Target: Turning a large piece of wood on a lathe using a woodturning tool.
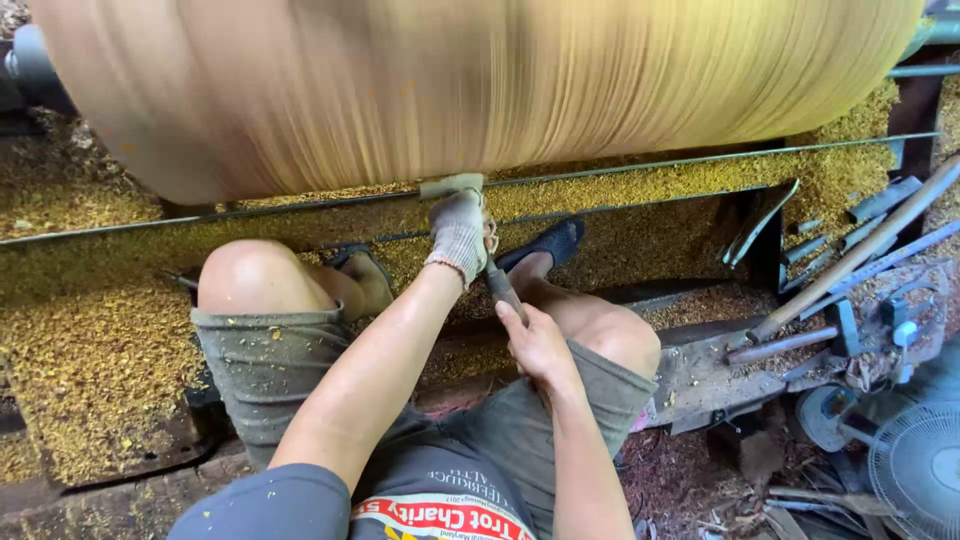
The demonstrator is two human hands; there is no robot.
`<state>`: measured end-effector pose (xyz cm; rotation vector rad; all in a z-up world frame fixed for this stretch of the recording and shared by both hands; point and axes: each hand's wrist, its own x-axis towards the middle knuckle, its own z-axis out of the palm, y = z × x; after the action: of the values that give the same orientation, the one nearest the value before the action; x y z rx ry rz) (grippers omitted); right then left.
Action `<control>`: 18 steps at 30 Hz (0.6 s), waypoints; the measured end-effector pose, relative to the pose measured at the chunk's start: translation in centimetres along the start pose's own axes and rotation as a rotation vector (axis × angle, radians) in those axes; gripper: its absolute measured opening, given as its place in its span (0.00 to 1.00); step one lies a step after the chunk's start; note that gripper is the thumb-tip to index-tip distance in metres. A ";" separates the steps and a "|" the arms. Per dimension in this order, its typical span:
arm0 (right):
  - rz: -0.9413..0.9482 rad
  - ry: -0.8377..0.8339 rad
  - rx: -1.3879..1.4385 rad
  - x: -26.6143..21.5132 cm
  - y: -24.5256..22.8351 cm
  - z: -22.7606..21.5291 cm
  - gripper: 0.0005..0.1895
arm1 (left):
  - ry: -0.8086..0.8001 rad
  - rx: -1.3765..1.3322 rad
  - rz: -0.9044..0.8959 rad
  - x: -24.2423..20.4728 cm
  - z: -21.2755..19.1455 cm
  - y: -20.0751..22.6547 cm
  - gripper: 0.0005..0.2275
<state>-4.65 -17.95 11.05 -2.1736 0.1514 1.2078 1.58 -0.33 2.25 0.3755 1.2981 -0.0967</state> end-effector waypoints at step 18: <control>0.093 0.019 0.086 0.4 1.5 -0.8 0.24 | -0.068 0.040 -0.004 4.0 2.0 -3.0 0.10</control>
<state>-4.44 -19.52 10.35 -2.1239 0.3094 1.2097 3.66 -3.25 -1.80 0.4011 1.2312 -0.1376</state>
